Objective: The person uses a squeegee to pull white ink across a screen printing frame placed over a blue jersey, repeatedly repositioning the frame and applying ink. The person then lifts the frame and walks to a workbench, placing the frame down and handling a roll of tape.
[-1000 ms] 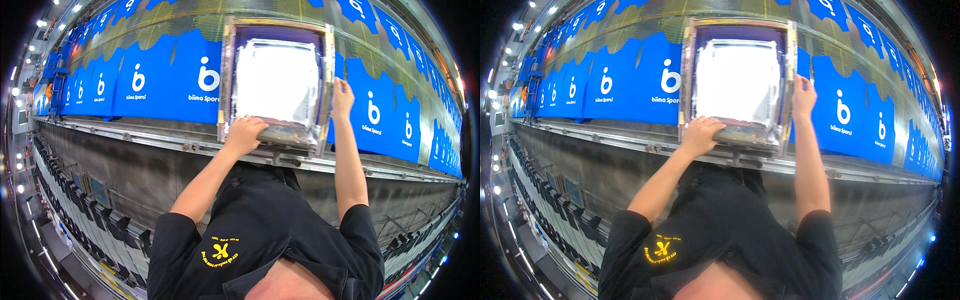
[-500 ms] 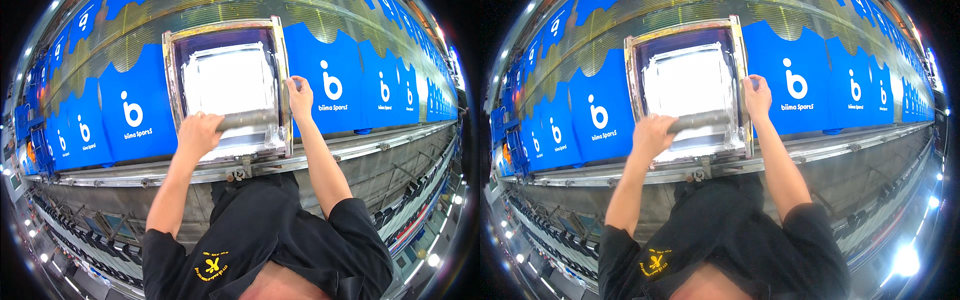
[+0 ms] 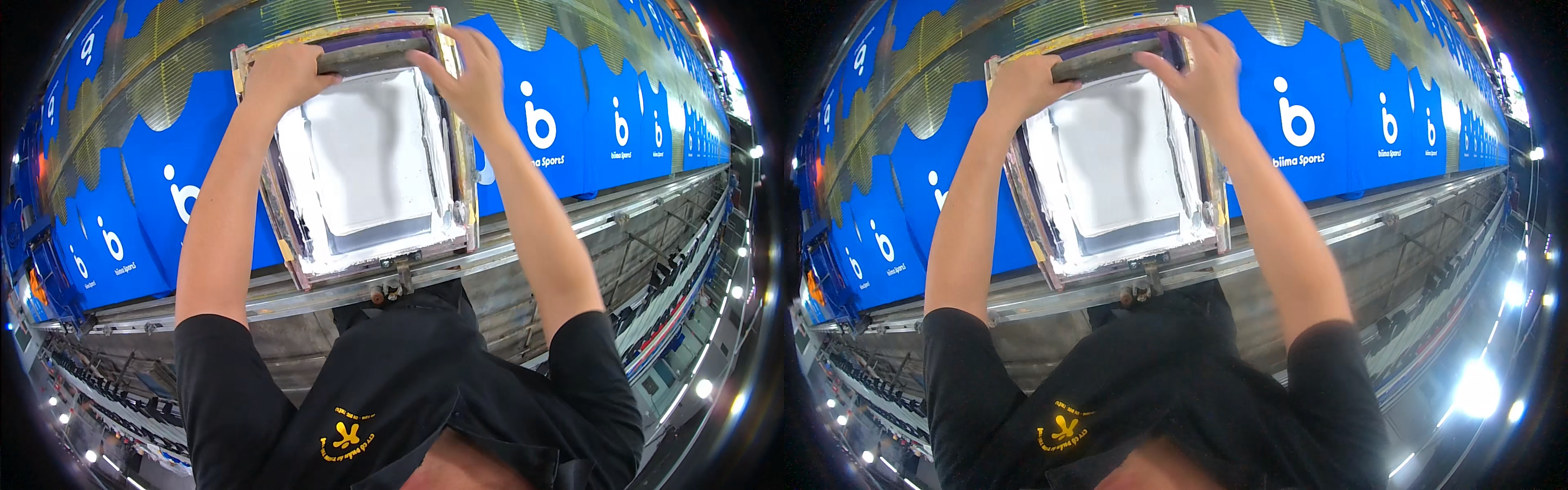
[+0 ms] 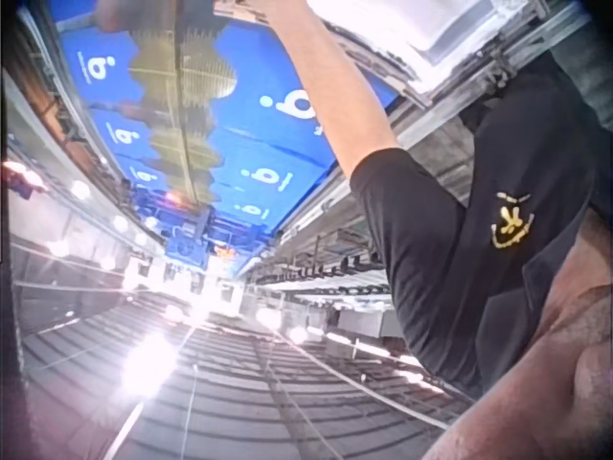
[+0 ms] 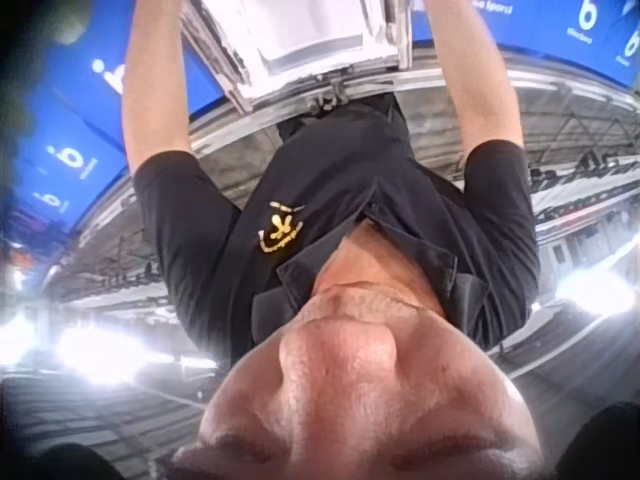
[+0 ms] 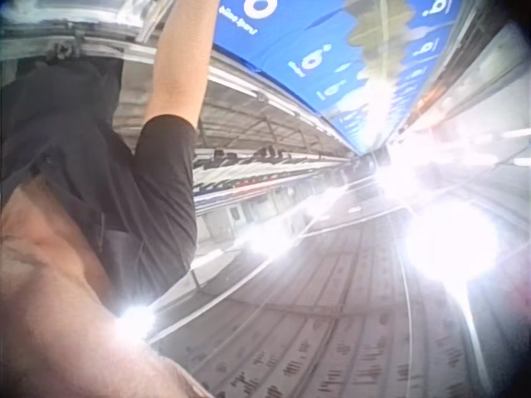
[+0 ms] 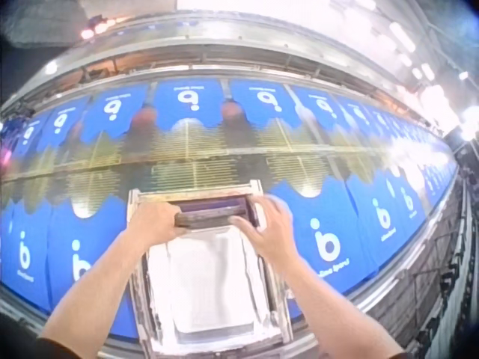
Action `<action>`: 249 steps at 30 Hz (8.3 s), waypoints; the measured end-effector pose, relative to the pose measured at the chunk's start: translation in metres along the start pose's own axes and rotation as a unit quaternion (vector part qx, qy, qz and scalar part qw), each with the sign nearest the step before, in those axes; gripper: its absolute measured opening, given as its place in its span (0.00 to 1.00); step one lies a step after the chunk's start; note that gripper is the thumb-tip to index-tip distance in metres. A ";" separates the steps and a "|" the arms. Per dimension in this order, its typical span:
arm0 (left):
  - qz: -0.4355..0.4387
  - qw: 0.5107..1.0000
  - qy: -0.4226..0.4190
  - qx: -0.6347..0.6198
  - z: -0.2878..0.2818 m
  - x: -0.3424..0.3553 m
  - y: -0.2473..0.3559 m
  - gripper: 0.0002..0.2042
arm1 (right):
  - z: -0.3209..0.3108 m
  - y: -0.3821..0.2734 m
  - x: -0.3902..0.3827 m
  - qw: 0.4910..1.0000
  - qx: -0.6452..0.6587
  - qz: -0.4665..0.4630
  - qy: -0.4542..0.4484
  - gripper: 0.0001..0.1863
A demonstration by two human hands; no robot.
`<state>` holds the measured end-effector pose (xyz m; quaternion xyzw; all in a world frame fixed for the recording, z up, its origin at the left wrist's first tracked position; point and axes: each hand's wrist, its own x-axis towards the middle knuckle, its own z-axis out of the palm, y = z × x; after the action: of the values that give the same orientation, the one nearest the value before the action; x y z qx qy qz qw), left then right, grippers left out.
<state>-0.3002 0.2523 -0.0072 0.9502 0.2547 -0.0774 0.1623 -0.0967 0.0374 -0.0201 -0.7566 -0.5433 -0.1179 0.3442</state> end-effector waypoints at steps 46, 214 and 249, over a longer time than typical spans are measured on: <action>-0.025 0.995 0.029 -0.090 0.066 -0.188 0.086 0.17 | -0.061 -0.096 -0.134 0.954 0.032 0.021 -0.297 0.18; -0.306 0.790 0.164 -0.506 -0.162 -0.622 -0.503 0.29 | 0.238 -0.661 -0.041 0.881 0.132 0.448 -0.073 0.22; -0.073 0.996 0.020 -0.039 -0.124 -0.512 -0.511 0.10 | 0.267 -0.719 0.009 0.961 -0.011 -0.061 -0.269 0.17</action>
<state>-0.9918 0.4783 0.0892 0.9232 0.3298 -0.0602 0.1877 -0.7950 0.3415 0.0709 -0.7298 -0.6594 0.0632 0.1690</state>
